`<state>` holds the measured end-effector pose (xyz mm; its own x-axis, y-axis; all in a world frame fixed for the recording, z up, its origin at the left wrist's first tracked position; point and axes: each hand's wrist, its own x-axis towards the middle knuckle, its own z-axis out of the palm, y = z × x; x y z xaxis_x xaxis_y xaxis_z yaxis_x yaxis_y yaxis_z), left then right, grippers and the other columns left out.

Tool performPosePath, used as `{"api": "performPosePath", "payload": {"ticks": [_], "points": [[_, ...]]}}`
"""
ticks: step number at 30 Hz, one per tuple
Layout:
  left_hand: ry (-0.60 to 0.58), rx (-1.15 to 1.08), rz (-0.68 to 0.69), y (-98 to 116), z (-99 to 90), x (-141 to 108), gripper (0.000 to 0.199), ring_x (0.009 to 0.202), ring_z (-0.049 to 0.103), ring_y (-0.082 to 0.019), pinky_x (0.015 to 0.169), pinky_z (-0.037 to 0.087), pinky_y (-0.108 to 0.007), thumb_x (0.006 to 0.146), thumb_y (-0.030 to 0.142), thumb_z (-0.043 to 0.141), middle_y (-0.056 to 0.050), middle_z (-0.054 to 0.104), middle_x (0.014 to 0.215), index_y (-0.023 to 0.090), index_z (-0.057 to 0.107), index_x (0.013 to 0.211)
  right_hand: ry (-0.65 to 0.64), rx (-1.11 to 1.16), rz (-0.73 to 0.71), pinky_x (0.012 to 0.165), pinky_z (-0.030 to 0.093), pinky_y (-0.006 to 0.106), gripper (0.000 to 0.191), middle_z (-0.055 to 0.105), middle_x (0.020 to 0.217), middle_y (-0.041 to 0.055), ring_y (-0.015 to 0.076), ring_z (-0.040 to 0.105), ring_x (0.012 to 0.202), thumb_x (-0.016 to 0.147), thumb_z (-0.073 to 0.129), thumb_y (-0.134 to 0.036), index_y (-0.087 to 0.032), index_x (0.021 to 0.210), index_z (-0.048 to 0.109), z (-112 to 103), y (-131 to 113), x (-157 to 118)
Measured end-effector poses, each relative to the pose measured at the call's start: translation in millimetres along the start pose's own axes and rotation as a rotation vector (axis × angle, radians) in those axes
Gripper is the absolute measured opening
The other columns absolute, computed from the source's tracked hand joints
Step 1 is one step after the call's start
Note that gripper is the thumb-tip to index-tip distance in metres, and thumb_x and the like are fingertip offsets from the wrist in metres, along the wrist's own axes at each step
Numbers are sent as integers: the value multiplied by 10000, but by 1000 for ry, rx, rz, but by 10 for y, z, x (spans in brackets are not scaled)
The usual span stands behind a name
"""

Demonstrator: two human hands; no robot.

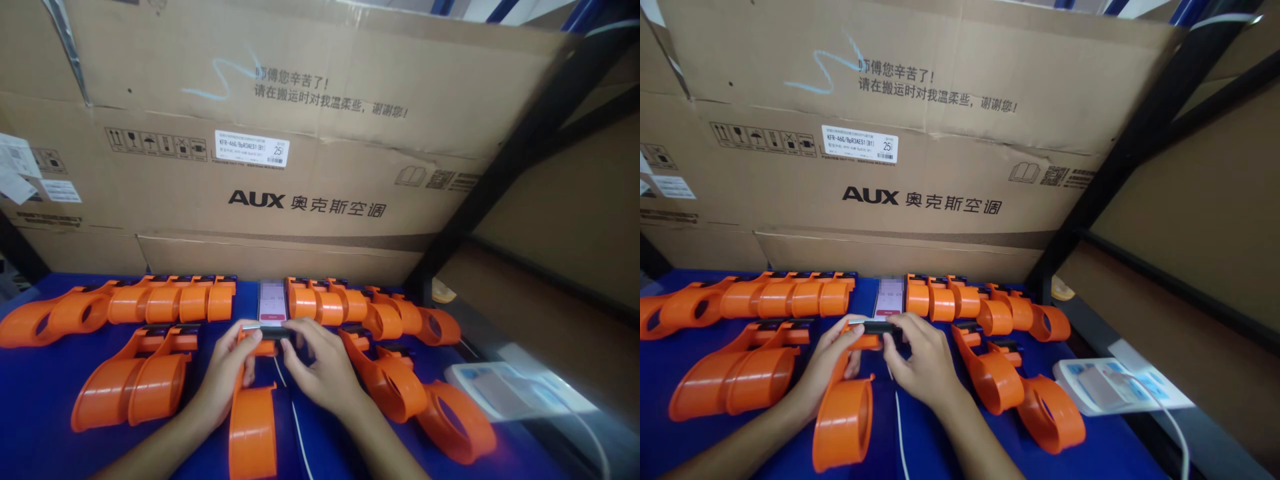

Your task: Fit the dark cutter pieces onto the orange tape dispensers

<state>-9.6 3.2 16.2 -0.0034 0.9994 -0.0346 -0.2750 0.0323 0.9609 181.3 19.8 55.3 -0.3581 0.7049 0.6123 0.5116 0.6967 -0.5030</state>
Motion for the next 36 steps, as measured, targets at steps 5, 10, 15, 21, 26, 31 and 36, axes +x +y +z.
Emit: {"api": "performPosePath", "payload": {"ticks": [5,10,15,21,26,31,36], "points": [[71,-65,35,67,28,-28,342,384,346,-78,423,280,-199,895,508,694,78,483,439,189,650,1013,119,-74,162,733,540,310,200,726,921,45,193,666,748,986,614,-283,-224,1166,679,28,61,1],[31,-42,24,41,33,-56,331,388,365,-88,423,284,-205,903,509,689,78,474,446,191,634,977,-22,-124,185,828,523,335,204,739,1095,66,225,685,910,977,609,-249,-227,1177,646,119,87,-17],[19,-21,41,25,18,-54,328,393,357,-85,426,283,-202,913,520,676,75,481,460,199,623,955,-210,-157,143,792,485,323,135,734,1046,49,232,658,952,974,601,-216,-245,1101,636,216,47,-39],[-3,-12,54,4,15,-44,319,395,353,-82,425,286,-200,916,512,671,74,480,463,198,621,929,-322,-235,136,690,419,294,75,706,983,42,209,596,876,929,614,-156,-225,917,588,300,69,-16],[-12,-15,47,-6,12,-34,315,396,358,-80,426,294,-196,911,508,678,74,484,470,200,617,928,-302,-291,123,742,437,310,103,664,1023,51,216,566,924,906,605,-122,-221,911,577,368,106,-23],[-12,-11,46,-15,7,-22,319,388,360,-79,422,298,-196,906,511,679,73,484,462,198,620,921,-300,-284,142,758,460,312,94,636,1045,53,223,564,968,902,610,-137,-225,924,583,362,105,-30],[-18,-7,18,-45,-12,5,336,380,360,-80,416,297,-196,888,522,686,69,486,452,191,637,923,-273,-249,145,802,483,329,78,642,1047,59,227,581,961,909,622,-159,-222,932,582,322,97,-30]]}}
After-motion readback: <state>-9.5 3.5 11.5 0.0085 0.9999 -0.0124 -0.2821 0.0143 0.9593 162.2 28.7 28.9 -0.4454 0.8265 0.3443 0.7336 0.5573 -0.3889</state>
